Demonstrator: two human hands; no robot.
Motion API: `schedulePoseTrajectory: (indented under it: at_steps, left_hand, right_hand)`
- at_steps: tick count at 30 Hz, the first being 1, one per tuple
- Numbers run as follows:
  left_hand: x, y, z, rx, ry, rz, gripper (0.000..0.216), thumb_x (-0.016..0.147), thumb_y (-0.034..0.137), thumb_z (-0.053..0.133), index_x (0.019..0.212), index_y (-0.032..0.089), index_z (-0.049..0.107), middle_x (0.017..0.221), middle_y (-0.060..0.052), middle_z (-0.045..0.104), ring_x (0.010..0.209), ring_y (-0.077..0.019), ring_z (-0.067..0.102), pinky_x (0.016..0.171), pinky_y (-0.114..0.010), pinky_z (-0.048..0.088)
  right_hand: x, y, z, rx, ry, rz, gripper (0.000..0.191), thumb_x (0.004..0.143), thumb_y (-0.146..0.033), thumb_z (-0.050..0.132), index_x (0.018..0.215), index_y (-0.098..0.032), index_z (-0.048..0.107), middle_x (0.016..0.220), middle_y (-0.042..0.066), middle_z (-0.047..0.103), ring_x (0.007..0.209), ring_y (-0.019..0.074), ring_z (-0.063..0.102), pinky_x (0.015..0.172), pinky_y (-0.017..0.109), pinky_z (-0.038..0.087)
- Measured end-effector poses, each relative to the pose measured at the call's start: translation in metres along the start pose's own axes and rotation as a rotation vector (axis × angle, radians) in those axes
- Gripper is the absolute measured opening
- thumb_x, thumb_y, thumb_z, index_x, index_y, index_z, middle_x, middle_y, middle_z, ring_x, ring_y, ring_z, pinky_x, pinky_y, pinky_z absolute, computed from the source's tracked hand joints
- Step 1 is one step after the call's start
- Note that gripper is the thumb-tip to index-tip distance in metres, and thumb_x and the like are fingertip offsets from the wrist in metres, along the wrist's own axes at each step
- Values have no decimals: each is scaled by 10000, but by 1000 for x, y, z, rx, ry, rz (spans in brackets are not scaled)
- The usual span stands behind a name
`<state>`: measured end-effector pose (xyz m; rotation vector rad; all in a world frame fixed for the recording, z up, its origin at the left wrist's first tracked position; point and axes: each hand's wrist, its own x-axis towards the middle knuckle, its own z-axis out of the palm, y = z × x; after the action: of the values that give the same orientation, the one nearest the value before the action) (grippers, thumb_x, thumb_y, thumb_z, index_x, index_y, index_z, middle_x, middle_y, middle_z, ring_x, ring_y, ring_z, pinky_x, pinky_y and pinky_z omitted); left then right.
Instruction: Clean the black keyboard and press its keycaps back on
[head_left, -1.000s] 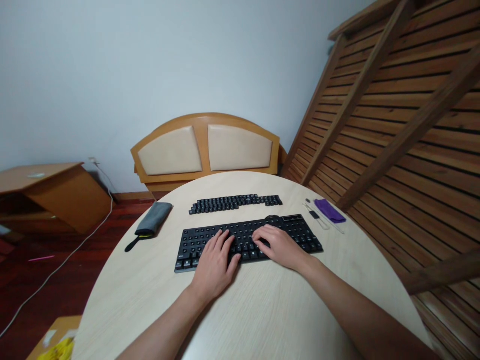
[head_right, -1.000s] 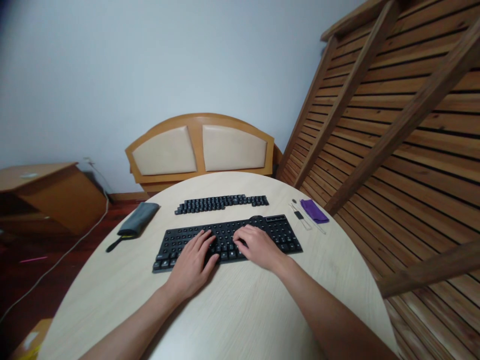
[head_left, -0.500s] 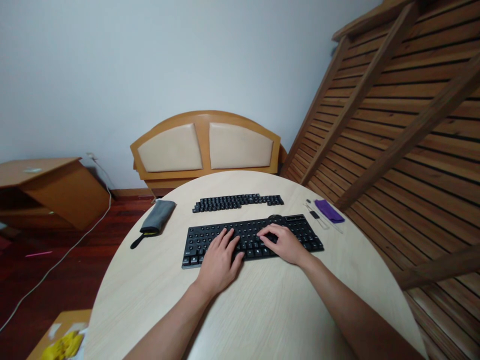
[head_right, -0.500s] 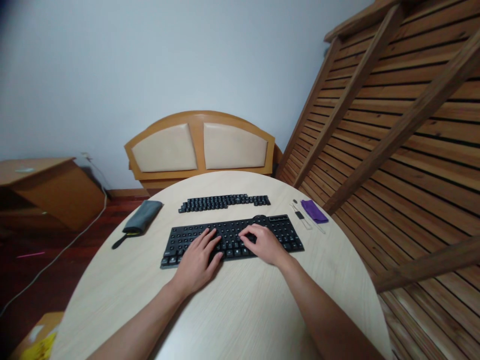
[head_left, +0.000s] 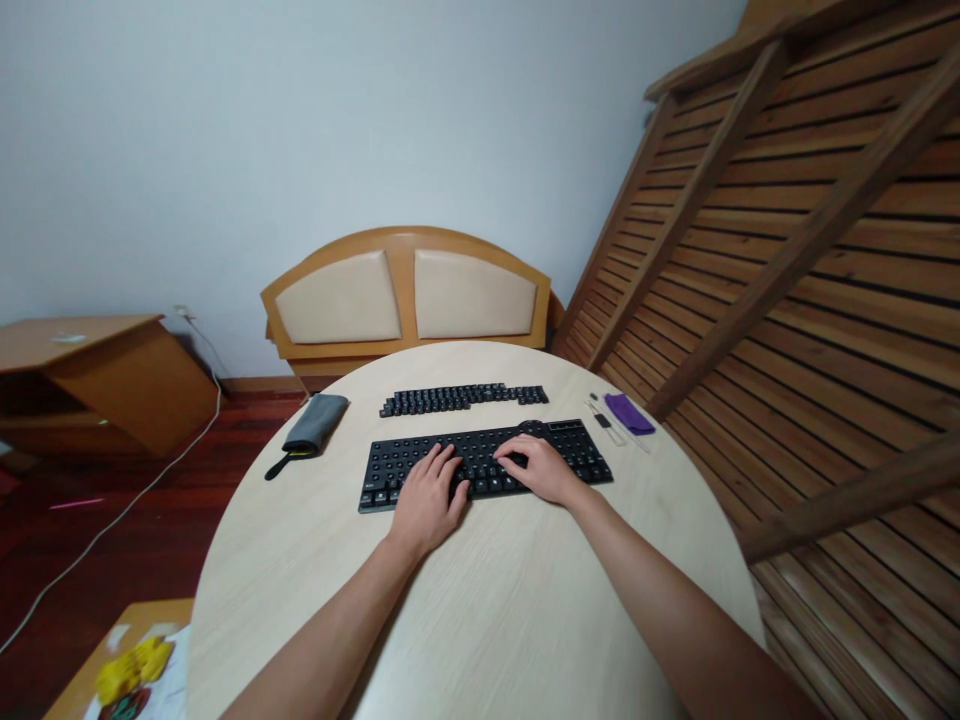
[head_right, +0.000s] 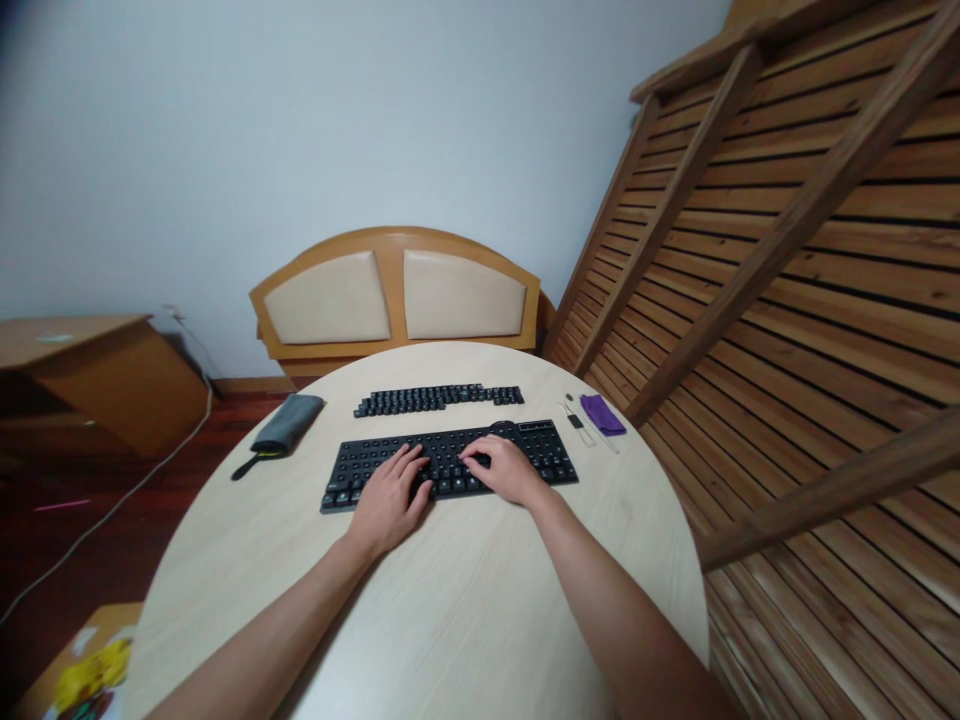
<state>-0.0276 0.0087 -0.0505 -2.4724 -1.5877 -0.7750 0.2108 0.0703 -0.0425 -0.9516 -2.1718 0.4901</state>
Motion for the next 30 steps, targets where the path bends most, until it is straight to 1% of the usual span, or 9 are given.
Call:
schedulePoseTrajectory:
  at_steps: [6,13,16,18,21,24,26,28,30]
  left_hand:
    - [-2,-1,0,-41,13,-11,241,960,278,499,1133,161,620,1366,-124,617,1362,-297,489,1100,-491,452]
    - [-1,1,-5,-52,-17,-7,200,963,250,498,1113,165,600,1371,-125,607,1373,-298,471,1103,-506,440]
    - [0,1,-7,-63,-39,-17,184,958,243,512,1105,166,592,1376,-122,600,1378,-301,462,1112,-505,429]
    - [1,1,-8,-77,-44,-26,176,954,244,523,1099,165,584,1370,-124,602,1378,-301,461,1116,-497,425]
    - [2,0,-8,-89,-53,-30,156,949,240,531,1080,168,575,1362,-128,602,1377,-304,459,1118,-495,420]
    - [2,0,-9,-94,-66,-17,135,948,237,528,1059,172,569,1363,-130,597,1380,-307,453,1118,-501,417]
    - [2,-1,-9,-100,-67,-11,127,949,236,523,1053,176,565,1364,-129,595,1384,-308,448,1112,-507,422]
    - [2,0,-10,-106,-69,-9,128,952,239,517,1055,179,563,1368,-128,594,1387,-311,444,1106,-518,427]
    - [2,0,-10,-112,-71,-12,128,955,246,514,1055,183,564,1377,-126,589,1386,-313,445,1104,-523,430]
  right_hand:
    - [0,-2,-2,-8,-7,-3,151,919,-216,606,950,-232,753,979,37,765,953,198,666,902,358,500]
    - [0,-8,-5,-10,-34,-12,179,928,-200,574,976,-220,746,1005,52,759,968,201,656,904,369,500]
    - [0,-8,-6,-15,-41,4,175,906,-178,586,959,-219,747,989,49,757,957,199,657,890,359,502]
    - [4,-9,-8,-33,-76,24,168,882,-166,600,939,-219,750,973,45,756,943,196,662,880,343,502]
    - [20,-12,-11,-123,-158,53,158,867,-176,607,913,-224,750,941,34,753,904,193,669,850,322,497]
    - [47,-11,-8,-268,-182,103,158,894,-215,593,934,-230,745,956,22,751,914,186,667,846,296,484]
    - [68,-8,-1,-346,-156,188,202,923,-212,554,1026,-223,728,1031,30,747,950,183,667,862,287,476]
    - [86,-2,9,-381,-133,234,290,953,-205,500,1186,-205,673,1092,59,733,951,187,671,849,291,481]
    - [100,4,19,-410,-129,266,327,949,-204,509,1249,-205,640,1135,73,718,996,202,667,854,294,481]
